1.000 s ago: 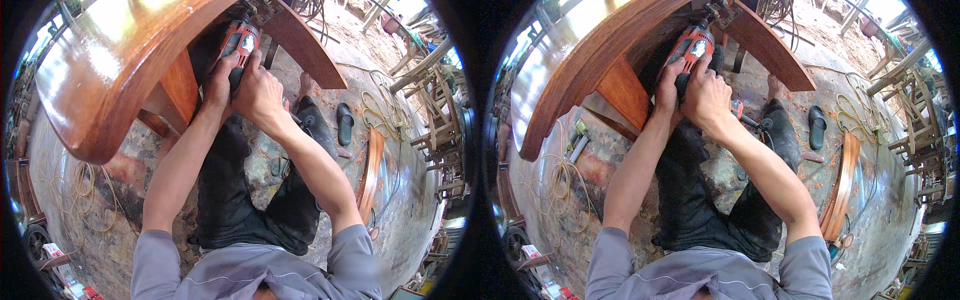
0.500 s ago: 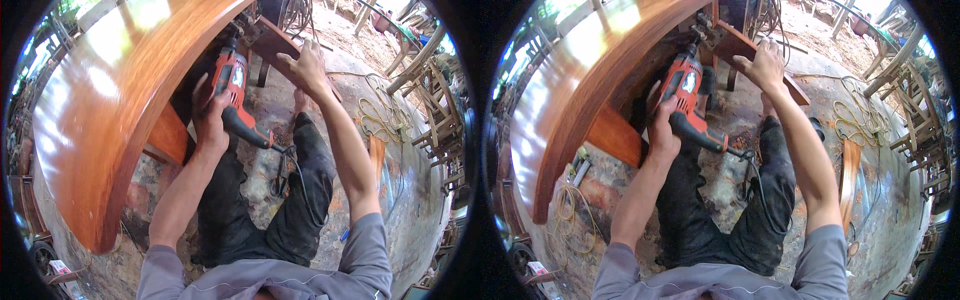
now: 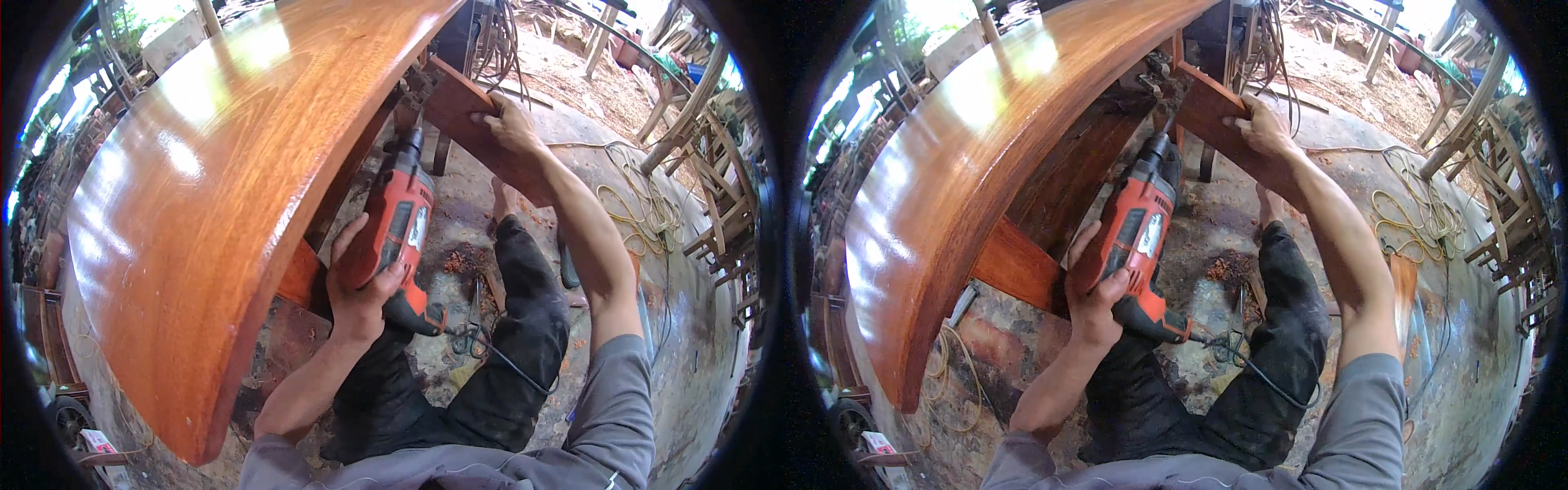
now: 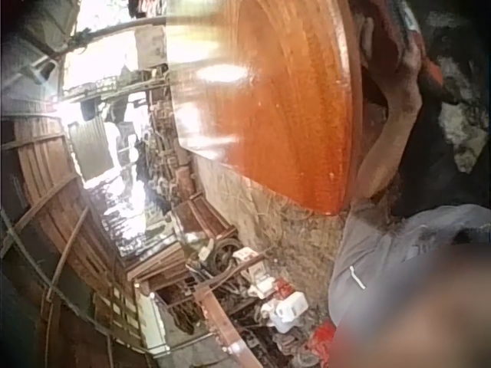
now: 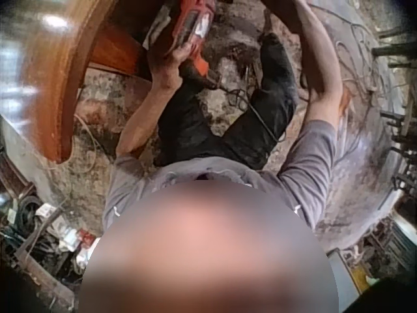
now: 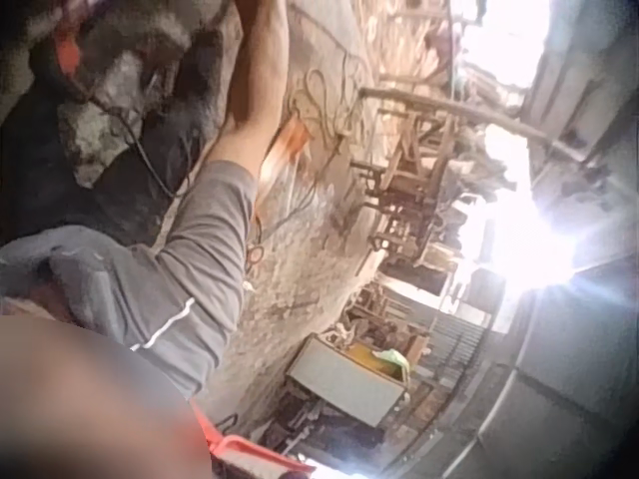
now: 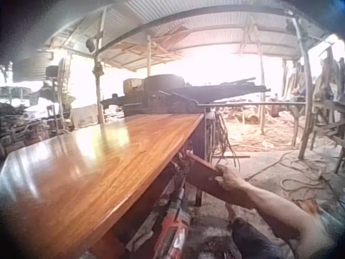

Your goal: Drill holes for hinge installation on a wooden furniture piece.

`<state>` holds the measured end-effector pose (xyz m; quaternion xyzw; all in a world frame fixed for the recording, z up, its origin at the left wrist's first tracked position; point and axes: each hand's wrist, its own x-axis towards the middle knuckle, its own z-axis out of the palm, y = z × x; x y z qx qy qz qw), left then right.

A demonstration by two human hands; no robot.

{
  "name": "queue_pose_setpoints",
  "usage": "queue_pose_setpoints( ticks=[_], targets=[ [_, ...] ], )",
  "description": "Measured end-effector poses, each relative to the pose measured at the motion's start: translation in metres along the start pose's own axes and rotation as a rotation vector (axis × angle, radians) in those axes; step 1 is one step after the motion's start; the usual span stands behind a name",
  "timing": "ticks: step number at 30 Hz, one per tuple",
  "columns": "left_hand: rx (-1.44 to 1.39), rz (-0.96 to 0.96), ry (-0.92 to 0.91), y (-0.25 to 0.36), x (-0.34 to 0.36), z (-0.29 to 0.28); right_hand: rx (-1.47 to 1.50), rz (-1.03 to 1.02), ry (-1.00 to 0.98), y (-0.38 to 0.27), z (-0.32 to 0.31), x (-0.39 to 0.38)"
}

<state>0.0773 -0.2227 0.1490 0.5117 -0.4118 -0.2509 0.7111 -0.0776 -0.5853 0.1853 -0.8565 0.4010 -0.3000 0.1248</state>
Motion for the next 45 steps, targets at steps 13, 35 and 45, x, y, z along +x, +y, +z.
queue_pose_setpoints(
  ticks=[13,35,45],
  targets=[
    [-0.183,-0.146,0.036,-0.004,-0.013,0.016,-0.260,-0.013,0.115,-0.037,-0.033,0.011],
    [-0.094,-0.527,0.103,-0.033,0.002,0.058,-0.100,-0.208,0.178,0.039,-0.007,0.044],
    [-0.408,-0.647,0.329,-0.114,-0.060,0.119,-0.148,-0.466,0.163,0.071,-0.016,0.080]
  ],
)
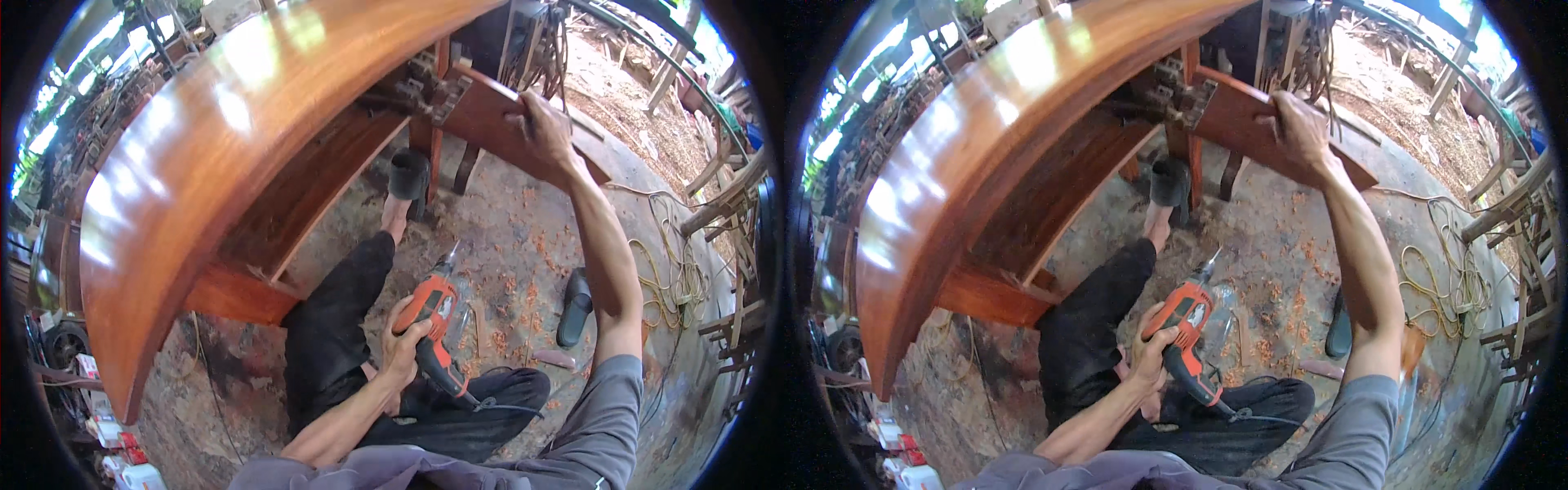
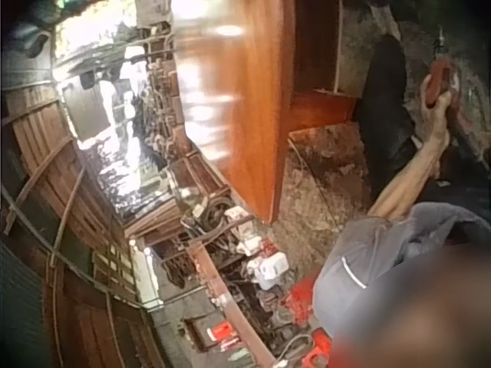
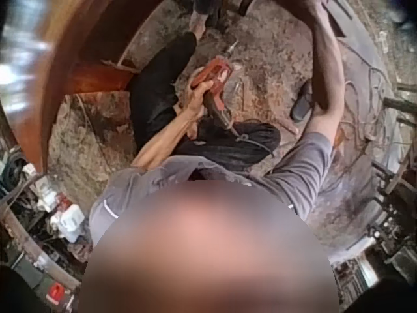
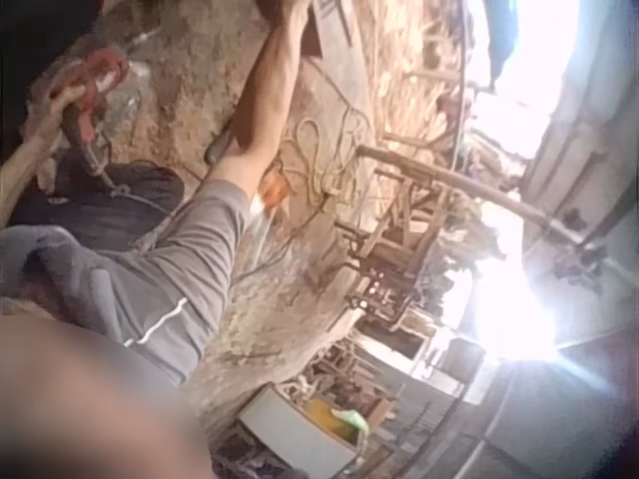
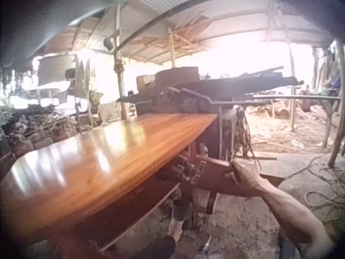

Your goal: Drill holes for hinge installation on a wooden furniture piece.

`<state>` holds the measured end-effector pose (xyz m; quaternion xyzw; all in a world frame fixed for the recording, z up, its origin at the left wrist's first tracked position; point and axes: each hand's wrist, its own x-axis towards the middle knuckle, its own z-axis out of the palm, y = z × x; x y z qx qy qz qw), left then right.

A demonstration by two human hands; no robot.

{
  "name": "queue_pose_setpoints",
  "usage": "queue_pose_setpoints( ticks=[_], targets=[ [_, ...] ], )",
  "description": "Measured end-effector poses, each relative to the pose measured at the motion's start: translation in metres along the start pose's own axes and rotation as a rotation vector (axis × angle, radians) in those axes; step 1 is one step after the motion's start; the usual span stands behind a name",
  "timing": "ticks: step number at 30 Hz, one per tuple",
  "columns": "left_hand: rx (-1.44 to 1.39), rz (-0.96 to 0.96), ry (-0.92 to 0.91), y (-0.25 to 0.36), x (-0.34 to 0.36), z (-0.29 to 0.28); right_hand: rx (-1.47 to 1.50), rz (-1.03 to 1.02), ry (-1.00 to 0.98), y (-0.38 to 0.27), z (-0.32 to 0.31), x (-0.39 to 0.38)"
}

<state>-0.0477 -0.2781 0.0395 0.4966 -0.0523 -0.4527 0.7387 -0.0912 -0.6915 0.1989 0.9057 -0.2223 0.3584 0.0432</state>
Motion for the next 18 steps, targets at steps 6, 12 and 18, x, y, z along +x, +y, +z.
queue_pose_setpoints(
  ticks=[6,12,18],
  targets=[
    [-0.312,-0.233,-0.023,-0.069,0.026,-0.027,0.048,0.045,0.002,0.008,0.024,-0.019],
    [-0.457,-0.258,-0.239,-0.100,0.036,-0.041,0.084,0.140,-0.045,-0.004,0.030,-0.034],
    [-0.539,-0.366,-0.162,-0.140,0.046,-0.072,0.143,0.305,-0.043,-0.022,0.020,-0.030]
  ],
)
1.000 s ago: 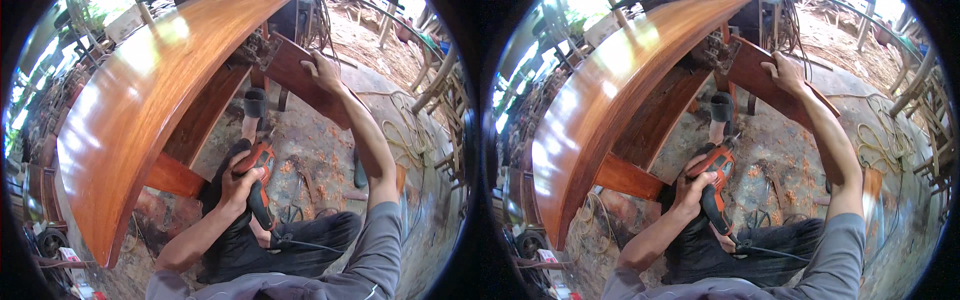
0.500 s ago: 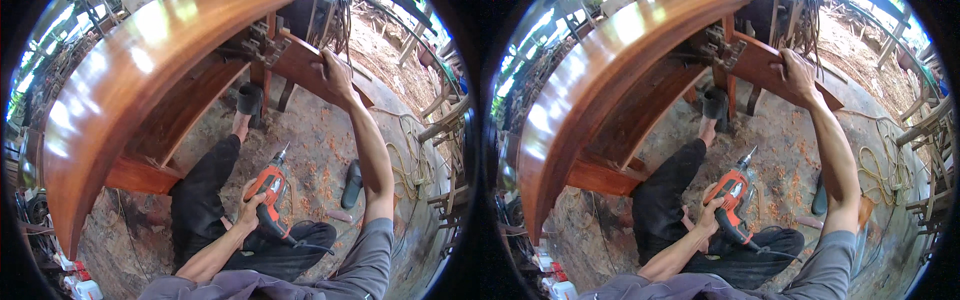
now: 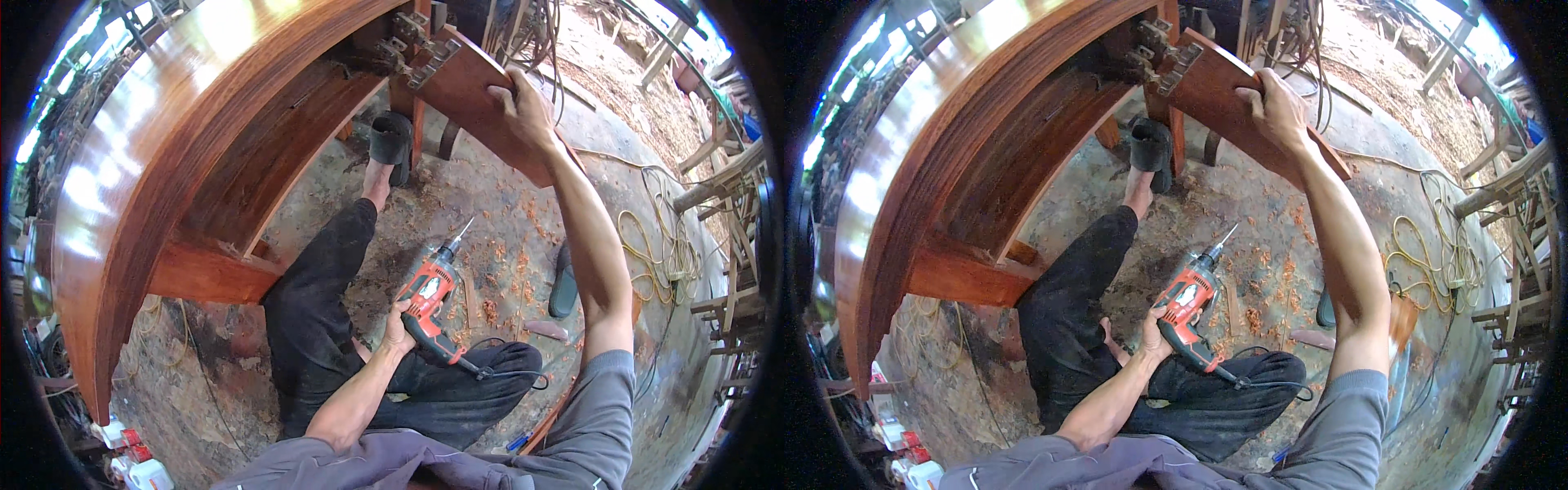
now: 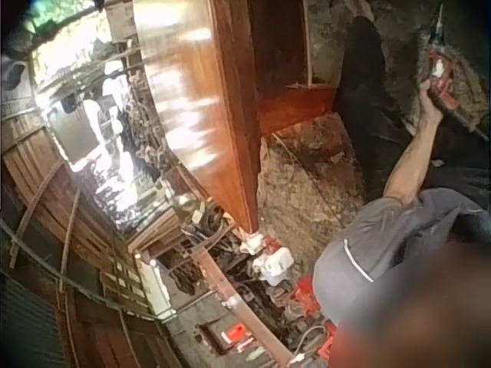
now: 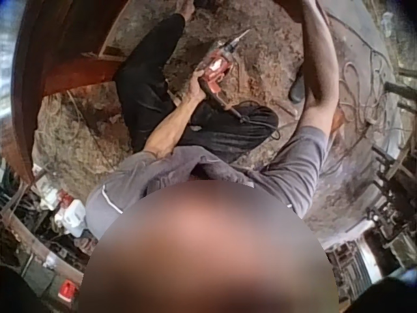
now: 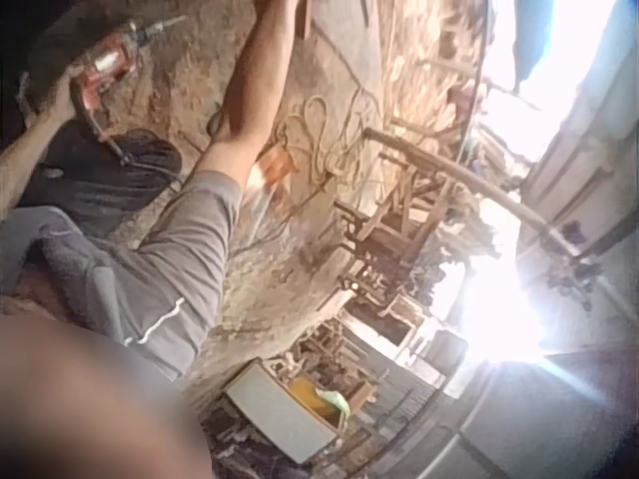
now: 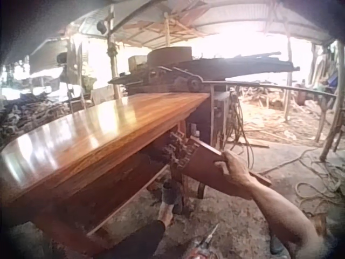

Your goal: Drill holes for hinge installation on a wooden furniture piece.

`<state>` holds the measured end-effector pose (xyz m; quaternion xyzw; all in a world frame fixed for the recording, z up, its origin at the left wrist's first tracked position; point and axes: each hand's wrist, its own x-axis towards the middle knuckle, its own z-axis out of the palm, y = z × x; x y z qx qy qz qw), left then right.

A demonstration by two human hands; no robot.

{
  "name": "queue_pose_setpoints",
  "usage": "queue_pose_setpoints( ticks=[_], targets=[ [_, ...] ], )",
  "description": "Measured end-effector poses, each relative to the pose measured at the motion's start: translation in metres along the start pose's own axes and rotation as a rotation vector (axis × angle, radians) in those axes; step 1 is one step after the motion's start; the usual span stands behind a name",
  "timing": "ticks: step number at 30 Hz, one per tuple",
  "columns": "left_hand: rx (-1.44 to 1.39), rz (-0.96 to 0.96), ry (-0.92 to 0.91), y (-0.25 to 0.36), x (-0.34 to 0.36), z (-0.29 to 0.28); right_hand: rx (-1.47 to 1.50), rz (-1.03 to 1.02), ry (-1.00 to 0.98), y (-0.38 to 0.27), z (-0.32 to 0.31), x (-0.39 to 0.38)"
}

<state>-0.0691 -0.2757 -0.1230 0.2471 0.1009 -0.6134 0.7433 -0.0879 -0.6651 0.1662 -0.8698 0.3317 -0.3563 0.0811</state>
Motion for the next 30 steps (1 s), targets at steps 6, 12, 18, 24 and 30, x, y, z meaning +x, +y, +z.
queue_pose_setpoints(
  ticks=[6,12,18,24,30],
  targets=[
    [0.389,0.061,0.446,-0.005,-0.001,-0.014,-0.168,-0.118,0.175,-0.012,-0.007,0.013],
    [1.587,1.185,0.404,0.075,-0.004,0.147,-0.197,-0.144,0.142,-0.014,-0.018,0.026],
    [1.731,1.433,0.477,0.223,0.107,0.323,-0.187,-0.158,0.154,-0.023,-0.019,0.016],
    [1.993,1.148,0.326,0.292,0.168,0.357,-0.166,-0.152,0.196,-0.025,-0.017,0.009],
    [1.977,1.312,0.326,0.295,0.188,0.351,-0.154,-0.116,0.201,-0.024,-0.013,0.006]
  ],
)
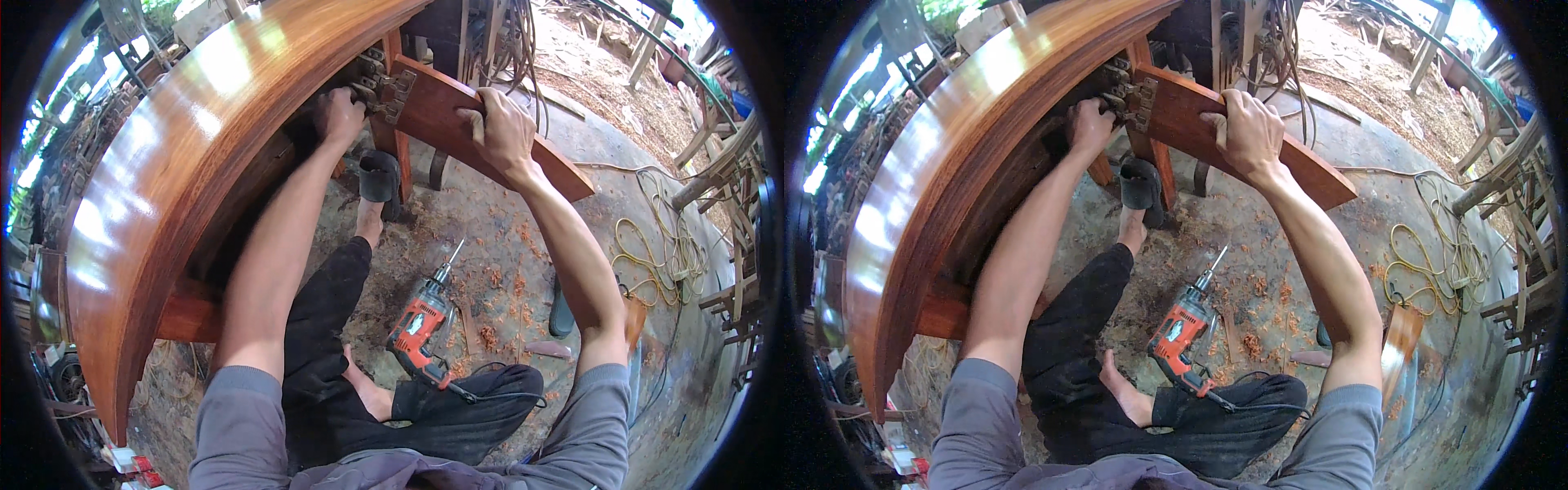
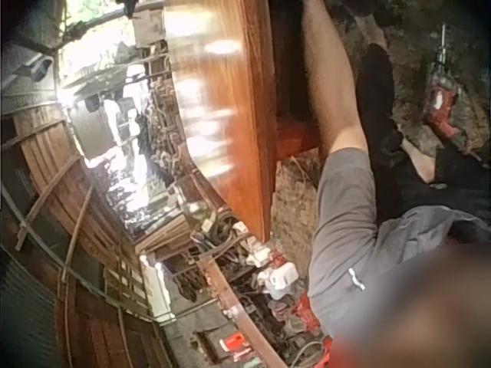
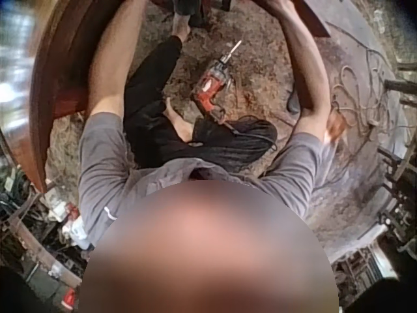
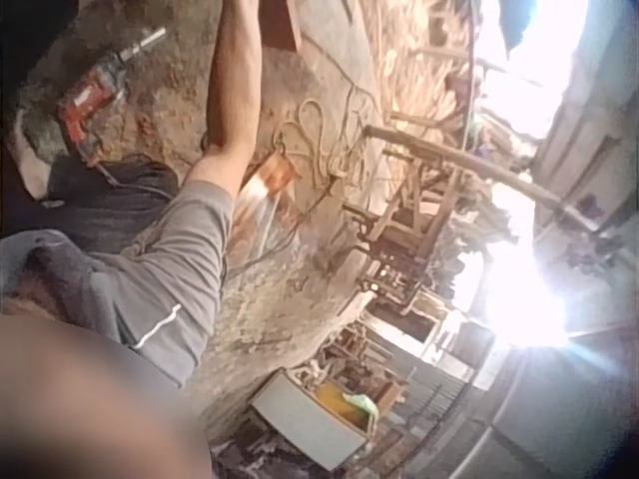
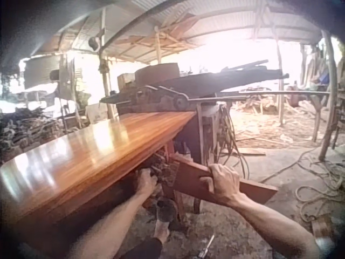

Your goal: Drill holes for hinge installation on a wooden furniture piece.

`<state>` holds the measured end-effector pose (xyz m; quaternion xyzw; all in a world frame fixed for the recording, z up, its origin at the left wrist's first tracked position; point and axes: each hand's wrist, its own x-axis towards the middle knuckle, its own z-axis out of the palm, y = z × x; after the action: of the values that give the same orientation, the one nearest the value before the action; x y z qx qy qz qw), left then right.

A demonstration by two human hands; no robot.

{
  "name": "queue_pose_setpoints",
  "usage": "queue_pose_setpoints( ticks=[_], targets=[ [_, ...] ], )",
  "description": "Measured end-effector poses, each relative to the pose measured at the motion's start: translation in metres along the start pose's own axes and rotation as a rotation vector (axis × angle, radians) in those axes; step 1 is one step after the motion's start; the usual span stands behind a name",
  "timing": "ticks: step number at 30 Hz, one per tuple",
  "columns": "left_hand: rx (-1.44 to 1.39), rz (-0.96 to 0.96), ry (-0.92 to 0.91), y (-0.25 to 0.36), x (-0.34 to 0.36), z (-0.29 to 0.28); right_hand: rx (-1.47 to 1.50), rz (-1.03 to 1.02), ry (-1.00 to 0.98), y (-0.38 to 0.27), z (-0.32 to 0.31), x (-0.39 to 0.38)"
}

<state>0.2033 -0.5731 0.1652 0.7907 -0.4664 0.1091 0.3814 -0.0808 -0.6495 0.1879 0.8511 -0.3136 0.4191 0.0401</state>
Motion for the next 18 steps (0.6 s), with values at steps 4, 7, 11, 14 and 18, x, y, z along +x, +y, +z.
queue_pose_setpoints(
  ticks=[4,7,11,14,18],
  targets=[
    [-0.069,-0.006,-0.090,0.005,-0.004,-0.009,-0.005,-0.021,0.023,-0.002,-0.001,-0.004],
    [-0.256,-0.108,-0.149,0.013,-0.011,-0.019,0.004,-0.010,0.000,0.002,0.000,-0.001],
    [-0.307,-0.150,-0.200,0.019,-0.011,-0.021,0.038,-0.004,-0.030,0.009,0.003,0.004],
    [-0.135,-0.058,-0.160,0.016,-0.005,-0.013,0.048,0.007,-0.028,0.011,0.004,0.005],
    [-0.018,0.004,-0.050,0.005,-0.003,-0.003,0.035,-0.017,-0.023,0.009,0.002,0.003]
  ],
)
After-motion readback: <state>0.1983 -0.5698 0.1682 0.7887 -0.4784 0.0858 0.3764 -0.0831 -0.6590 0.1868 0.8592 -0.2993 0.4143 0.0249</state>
